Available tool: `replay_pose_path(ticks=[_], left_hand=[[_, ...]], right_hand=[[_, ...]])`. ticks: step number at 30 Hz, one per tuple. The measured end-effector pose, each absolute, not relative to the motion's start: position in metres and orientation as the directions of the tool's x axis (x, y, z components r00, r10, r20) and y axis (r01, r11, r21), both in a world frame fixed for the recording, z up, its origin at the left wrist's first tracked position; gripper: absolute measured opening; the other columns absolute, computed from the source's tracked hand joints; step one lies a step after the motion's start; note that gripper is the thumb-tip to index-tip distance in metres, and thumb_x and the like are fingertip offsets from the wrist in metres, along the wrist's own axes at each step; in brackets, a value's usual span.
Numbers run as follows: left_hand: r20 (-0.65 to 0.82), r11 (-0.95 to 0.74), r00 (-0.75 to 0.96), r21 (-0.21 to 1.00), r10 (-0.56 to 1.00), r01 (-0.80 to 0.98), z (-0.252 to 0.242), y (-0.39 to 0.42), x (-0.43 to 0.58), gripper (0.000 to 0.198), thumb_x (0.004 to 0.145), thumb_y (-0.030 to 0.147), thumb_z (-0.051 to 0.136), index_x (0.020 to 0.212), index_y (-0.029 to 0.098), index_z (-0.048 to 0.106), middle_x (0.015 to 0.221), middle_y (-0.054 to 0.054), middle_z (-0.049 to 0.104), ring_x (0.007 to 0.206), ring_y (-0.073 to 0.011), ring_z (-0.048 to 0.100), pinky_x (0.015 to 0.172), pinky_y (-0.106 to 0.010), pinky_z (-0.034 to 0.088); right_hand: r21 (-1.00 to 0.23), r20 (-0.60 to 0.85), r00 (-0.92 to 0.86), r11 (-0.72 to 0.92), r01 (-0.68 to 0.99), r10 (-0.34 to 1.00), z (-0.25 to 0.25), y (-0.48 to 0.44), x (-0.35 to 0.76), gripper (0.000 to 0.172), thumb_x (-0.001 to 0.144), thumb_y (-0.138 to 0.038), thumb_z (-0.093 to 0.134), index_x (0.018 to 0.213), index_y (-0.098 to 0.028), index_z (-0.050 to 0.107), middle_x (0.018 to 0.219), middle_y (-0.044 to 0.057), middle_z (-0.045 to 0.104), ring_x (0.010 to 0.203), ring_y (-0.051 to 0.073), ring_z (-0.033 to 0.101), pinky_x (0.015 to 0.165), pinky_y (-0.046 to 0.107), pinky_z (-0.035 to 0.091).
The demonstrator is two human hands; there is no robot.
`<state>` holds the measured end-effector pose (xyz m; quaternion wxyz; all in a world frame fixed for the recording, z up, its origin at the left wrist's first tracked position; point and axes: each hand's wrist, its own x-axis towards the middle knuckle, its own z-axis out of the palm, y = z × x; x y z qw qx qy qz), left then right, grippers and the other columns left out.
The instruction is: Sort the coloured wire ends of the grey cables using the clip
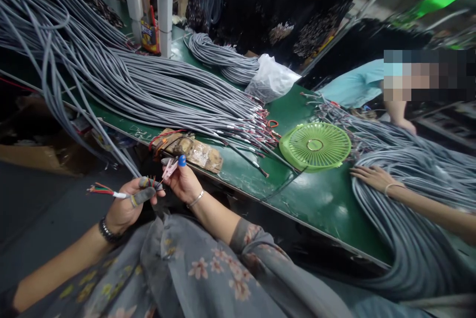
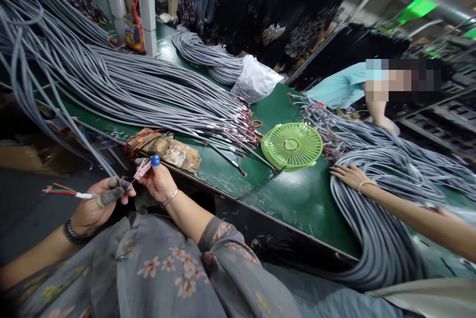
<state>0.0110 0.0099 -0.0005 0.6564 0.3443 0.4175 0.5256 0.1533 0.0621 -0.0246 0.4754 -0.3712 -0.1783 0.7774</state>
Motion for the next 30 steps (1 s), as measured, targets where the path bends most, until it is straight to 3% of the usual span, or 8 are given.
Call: replay_pose_path(ticks=[5, 14, 22, 30], left_hand=[[-0.204, 0.224, 0.093, 0.886, 0.975, -0.405, -0.004, 0.004, 0.005, 0.039, 0.047, 0.045, 0.097, 0.064, 0.016, 0.077, 0.061, -0.007, 0.075, 0.046, -0.0143, 0.063, 0.045, -0.022, 0.049], [-0.24, 0.243, 0.051, 0.909, 0.969, -0.339, -0.013, -0.001, -0.003, 0.039, 0.046, 0.046, 0.096, 0.063, 0.017, 0.077, 0.061, -0.007, 0.076, 0.051, -0.0162, 0.065, 0.05, -0.024, 0.052], [-0.27, 0.276, 0.054, 0.946, 0.961, -0.169, -0.019, 0.004, 0.001, 0.03, 0.051, 0.041, 0.091, 0.06, 0.018, 0.074, 0.061, -0.005, 0.075, 0.053, -0.0147, 0.062, 0.055, -0.025, 0.05], [-0.264, 0.271, 0.066, 0.954, 0.962, -0.127, -0.026, 0.007, 0.004, 0.033, 0.056, 0.044, 0.087, 0.073, 0.019, 0.074, 0.072, -0.007, 0.077, 0.068, -0.0216, 0.068, 0.068, -0.032, 0.055]], right_hand=[[-0.58, -0.426, -0.354, -0.551, -0.601, 0.833, -0.031, 0.059, 0.162, 0.058, 0.094, -0.069, 0.045, 0.08, -0.016, 0.066, 0.07, 0.003, 0.065, 0.061, 0.012, 0.057, 0.054, 0.021, 0.045], [-0.563, -0.458, -0.36, -0.579, -0.589, 0.813, -0.037, 0.054, 0.171, 0.045, 0.093, -0.057, 0.059, 0.078, -0.016, 0.064, 0.067, 0.001, 0.063, 0.054, 0.01, 0.053, 0.05, 0.019, 0.045], [-0.675, -0.403, -0.345, -0.53, -0.513, 0.848, -0.043, 0.043, 0.176, 0.038, 0.078, -0.052, 0.078, 0.077, -0.017, 0.063, 0.069, 0.0, 0.066, 0.054, 0.008, 0.053, 0.049, 0.018, 0.046], [-0.732, -0.379, -0.307, -0.486, -0.478, 0.873, -0.041, 0.039, 0.179, 0.041, 0.065, -0.051, 0.085, 0.076, -0.019, 0.062, 0.069, 0.0, 0.066, 0.055, 0.009, 0.053, 0.049, 0.019, 0.044]])
